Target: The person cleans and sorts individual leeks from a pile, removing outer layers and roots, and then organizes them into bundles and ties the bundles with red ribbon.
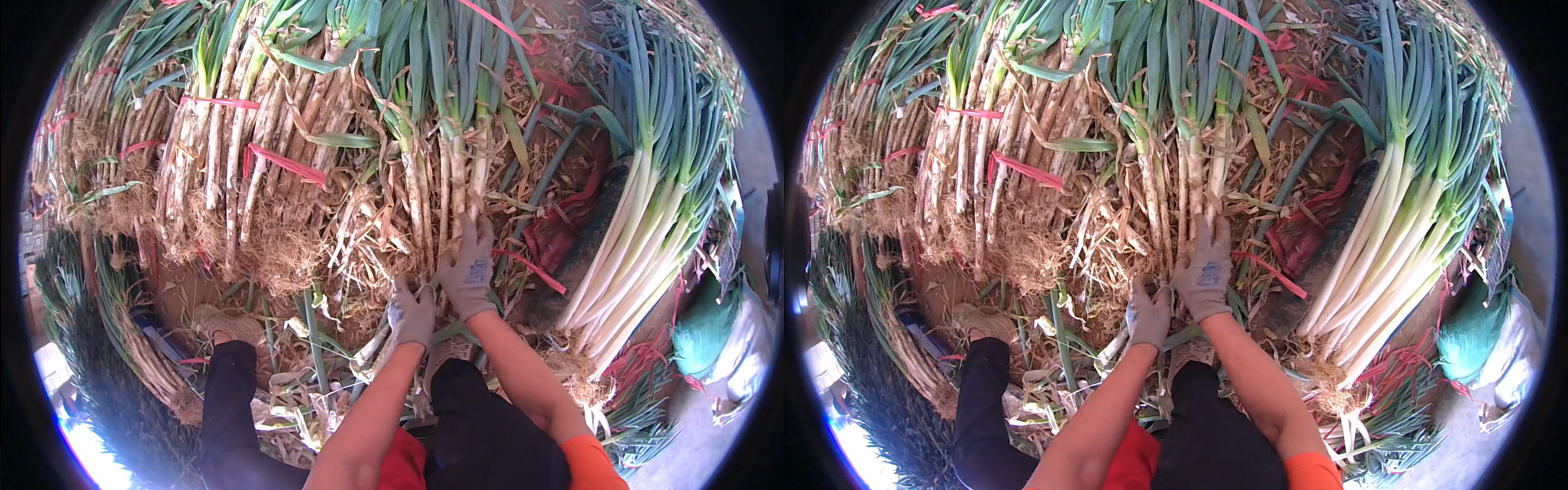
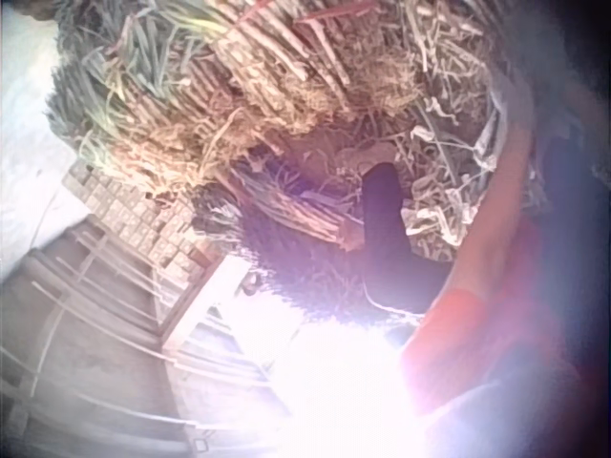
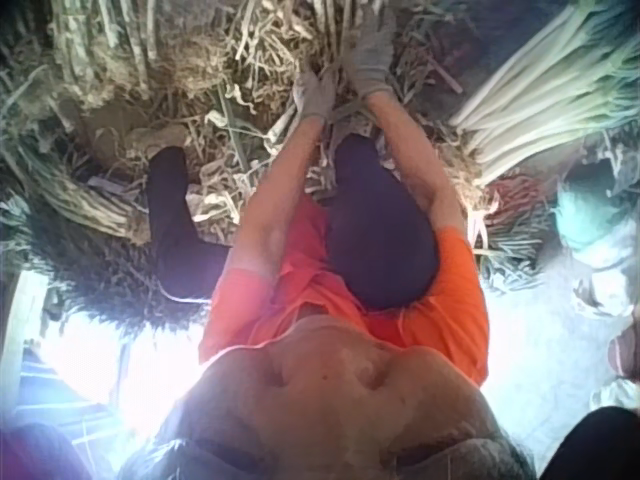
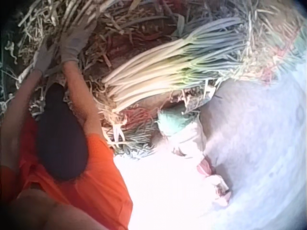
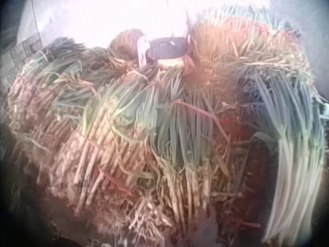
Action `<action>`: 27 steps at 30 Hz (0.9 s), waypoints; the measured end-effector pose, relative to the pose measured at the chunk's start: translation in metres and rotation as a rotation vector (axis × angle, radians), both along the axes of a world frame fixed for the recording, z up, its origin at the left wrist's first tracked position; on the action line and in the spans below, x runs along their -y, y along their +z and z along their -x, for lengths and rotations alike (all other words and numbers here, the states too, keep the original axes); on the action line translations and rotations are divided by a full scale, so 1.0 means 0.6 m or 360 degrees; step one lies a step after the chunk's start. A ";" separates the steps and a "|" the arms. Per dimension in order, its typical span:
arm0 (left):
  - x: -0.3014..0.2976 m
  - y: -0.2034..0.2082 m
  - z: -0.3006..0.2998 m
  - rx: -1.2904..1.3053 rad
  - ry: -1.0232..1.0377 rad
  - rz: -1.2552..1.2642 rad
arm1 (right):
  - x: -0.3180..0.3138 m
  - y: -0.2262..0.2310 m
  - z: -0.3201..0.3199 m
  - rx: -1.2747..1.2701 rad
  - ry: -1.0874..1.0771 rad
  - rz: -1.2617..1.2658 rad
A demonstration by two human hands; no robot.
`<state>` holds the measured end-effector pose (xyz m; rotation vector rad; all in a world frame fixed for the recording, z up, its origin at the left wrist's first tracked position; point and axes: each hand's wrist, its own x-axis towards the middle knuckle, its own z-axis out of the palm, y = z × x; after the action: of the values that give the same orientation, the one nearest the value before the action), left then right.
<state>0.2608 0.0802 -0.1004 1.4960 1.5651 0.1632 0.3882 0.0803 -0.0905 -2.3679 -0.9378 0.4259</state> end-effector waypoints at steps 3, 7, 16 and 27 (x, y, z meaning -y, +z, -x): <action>-0.012 0.009 -0.011 -0.0350 -0.0201 -0.0022 | 0.014 -0.002 -0.028 0.0116 -0.0053 -0.0135; -0.027 0.012 -0.033 -0.0467 -0.0124 0.0233 | 0.028 0.016 -0.044 0.0217 -0.0033 0.0234; -0.054 -0.001 0.008 0.0425 0.0273 0.0840 | 0.028 0.025 0.000 -0.0013 0.0270 -0.0258; -0.089 0.004 0.037 0.0585 0.0261 0.1303 | -0.004 0.000 0.018 -0.0804 -0.0050 0.0347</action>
<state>0.2386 0.1338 -0.0978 0.6525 1.2247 -0.1026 0.3775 0.0830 -0.0907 -2.2849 -0.6395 1.0987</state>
